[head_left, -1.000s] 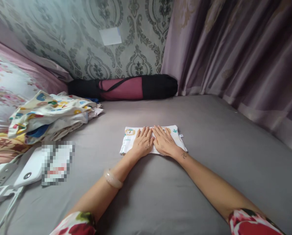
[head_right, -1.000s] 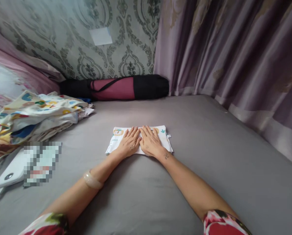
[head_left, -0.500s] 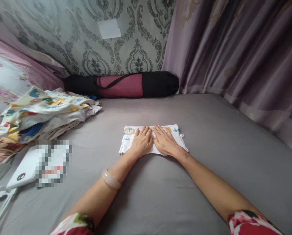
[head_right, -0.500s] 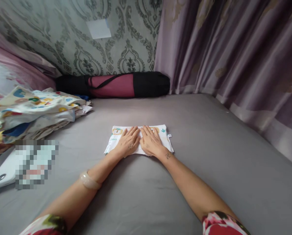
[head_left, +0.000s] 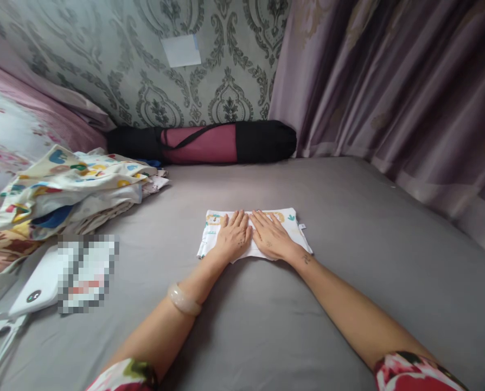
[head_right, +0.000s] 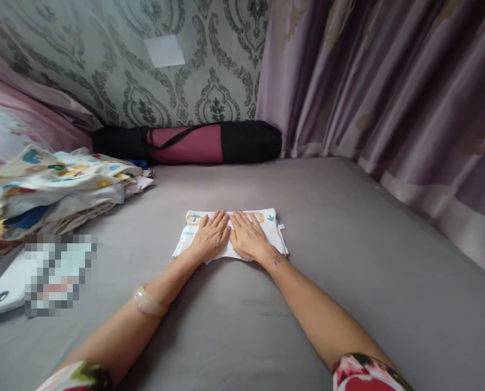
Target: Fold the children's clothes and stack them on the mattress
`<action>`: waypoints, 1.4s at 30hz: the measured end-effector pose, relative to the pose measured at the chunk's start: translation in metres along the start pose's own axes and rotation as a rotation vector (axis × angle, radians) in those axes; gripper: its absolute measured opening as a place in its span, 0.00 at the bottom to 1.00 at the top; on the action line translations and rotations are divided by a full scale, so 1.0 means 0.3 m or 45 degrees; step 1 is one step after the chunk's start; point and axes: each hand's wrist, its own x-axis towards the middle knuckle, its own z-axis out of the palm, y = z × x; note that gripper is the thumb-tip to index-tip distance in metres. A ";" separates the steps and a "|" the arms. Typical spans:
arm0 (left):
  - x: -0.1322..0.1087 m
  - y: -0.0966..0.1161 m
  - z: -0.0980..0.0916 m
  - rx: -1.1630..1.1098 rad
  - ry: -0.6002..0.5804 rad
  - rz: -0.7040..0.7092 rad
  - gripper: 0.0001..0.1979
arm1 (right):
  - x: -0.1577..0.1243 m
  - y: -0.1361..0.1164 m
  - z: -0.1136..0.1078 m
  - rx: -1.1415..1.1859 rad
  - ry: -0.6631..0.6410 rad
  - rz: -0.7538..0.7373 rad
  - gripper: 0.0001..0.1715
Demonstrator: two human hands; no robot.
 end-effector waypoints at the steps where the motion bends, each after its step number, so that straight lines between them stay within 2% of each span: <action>1: 0.000 0.001 -0.002 -0.005 -0.002 -0.002 0.27 | 0.000 0.000 -0.001 0.003 0.001 0.000 0.34; 5: -0.006 -0.001 -0.019 -0.007 0.017 -0.017 0.26 | -0.006 0.010 -0.013 -0.010 0.035 0.025 0.34; 9: -0.020 -0.015 -0.035 0.035 0.103 -0.065 0.27 | -0.023 0.035 -0.023 -0.057 0.099 0.100 0.34; 14: -0.026 -0.033 -0.015 0.037 0.014 -0.072 0.28 | -0.037 0.053 0.003 -0.069 0.053 0.140 0.34; 18: -0.024 -0.035 -0.003 0.028 0.010 -0.073 0.28 | -0.036 0.051 0.014 -0.065 0.051 0.142 0.34; 27: -0.036 -0.033 -0.028 0.029 0.009 -0.086 0.27 | -0.045 0.057 -0.011 -0.055 0.063 0.131 0.34; 33: -0.040 -0.064 -0.044 0.118 0.093 -0.199 0.29 | -0.052 0.083 -0.025 -0.111 0.126 0.212 0.34; 38: -0.031 -0.093 -0.020 0.079 -0.008 -0.298 0.31 | -0.051 0.098 0.001 -0.083 0.038 0.247 0.34; 42: -0.031 -0.090 -0.019 0.075 -0.008 -0.292 0.31 | -0.053 0.101 0.007 -0.054 0.033 0.255 0.35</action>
